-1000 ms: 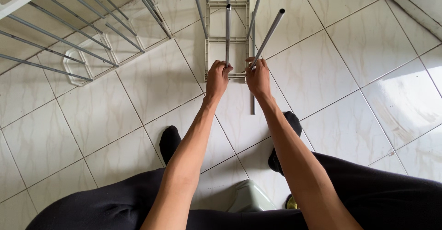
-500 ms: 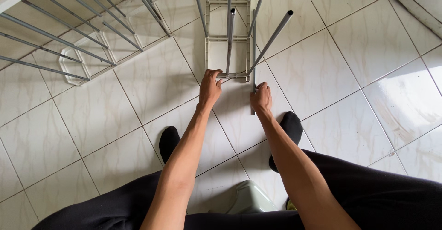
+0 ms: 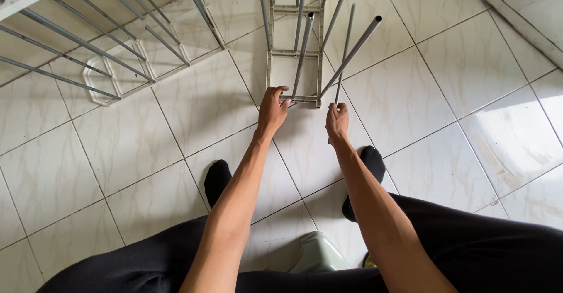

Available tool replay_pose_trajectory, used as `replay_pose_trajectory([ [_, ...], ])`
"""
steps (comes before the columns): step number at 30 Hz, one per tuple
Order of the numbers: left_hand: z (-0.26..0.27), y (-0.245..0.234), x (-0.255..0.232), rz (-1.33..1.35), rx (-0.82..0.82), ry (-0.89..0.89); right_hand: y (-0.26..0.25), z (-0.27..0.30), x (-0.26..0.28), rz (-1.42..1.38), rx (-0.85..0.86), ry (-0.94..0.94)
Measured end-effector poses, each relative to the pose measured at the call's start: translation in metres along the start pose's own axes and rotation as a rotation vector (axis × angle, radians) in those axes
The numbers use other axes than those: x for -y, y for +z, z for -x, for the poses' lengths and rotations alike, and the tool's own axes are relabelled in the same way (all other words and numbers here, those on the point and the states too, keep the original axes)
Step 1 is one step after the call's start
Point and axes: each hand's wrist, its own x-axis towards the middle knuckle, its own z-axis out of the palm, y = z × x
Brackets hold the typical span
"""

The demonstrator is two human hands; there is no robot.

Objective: The person assembles a white plastic dish rack by inserting metal rods into a base frame and then attaching a white plastic top frame. The person aligns and secures the components by hand on a tiled floor.

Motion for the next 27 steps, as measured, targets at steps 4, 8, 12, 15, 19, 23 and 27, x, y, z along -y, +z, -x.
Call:
replay_pose_trajectory([
  [4,-0.010,0.004,-0.006,0.034,-0.015,0.092,0.003,0.022,0.041,-0.047,-0.013,-0.238],
  [8,-0.021,0.009,-0.009,0.106,-0.013,0.141,0.007,0.024,0.063,-0.102,-0.010,-0.342],
  [12,-0.024,0.012,-0.012,0.158,-0.044,0.195,0.012,0.023,0.060,0.044,-0.077,-0.453],
  [15,-0.023,0.013,-0.014,0.146,-0.034,0.162,0.014,0.021,0.058,0.017,-0.107,-0.429],
  [19,-0.021,0.017,-0.015,0.120,-0.034,0.153,0.011,0.016,0.060,0.197,-0.164,-0.509],
  [23,-0.019,0.017,-0.019,0.135,-0.097,0.234,0.012,0.017,0.066,0.269,-0.201,-0.544],
  [27,-0.014,0.016,-0.022,0.081,-0.120,0.208,0.014,0.017,0.065,0.276,-0.196,-0.479],
])
